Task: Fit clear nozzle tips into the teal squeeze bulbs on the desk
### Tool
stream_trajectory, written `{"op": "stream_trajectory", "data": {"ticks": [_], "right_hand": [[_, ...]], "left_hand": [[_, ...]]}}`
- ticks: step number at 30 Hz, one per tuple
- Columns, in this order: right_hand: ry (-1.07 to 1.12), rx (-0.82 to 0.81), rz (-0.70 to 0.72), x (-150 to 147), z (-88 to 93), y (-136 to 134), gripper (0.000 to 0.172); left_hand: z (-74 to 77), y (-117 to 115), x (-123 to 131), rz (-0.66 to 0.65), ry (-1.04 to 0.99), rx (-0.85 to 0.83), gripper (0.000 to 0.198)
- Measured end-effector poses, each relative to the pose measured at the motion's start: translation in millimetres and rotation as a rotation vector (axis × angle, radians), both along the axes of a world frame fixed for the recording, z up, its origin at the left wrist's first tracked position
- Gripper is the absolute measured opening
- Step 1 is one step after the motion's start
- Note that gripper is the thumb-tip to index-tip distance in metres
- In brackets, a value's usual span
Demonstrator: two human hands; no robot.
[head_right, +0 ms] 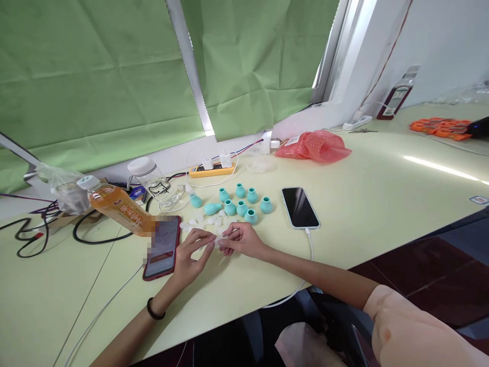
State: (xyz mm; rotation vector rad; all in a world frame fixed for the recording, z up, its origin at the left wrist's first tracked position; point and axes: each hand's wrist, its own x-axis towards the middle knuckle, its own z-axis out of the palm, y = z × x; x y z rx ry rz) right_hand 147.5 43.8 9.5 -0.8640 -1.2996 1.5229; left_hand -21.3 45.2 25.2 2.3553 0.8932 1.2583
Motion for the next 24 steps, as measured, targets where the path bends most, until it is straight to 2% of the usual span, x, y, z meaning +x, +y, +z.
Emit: {"op": "stream_trajectory", "data": {"ticks": [5, 13, 24], "right_hand": [[0.028, -0.014, 0.005, 1.1, 1.4, 0.8, 0.027], [0.058, -0.046, 0.04, 2.0, 3.9, 2.1, 0.028], [0.049, -0.058, 0.083, 2.1, 6.1, -0.3, 0.03]], "left_hand": [[-6.3, 0.0, -0.7, -0.021, 0.067, 0.217, 0.03], [-13.1, 3.5, -2.8, -0.005, 0.243, 0.424, 0.041], [-8.7, -1.1, -0.8, 0.023, 0.387, 0.65, 0.042]]}}
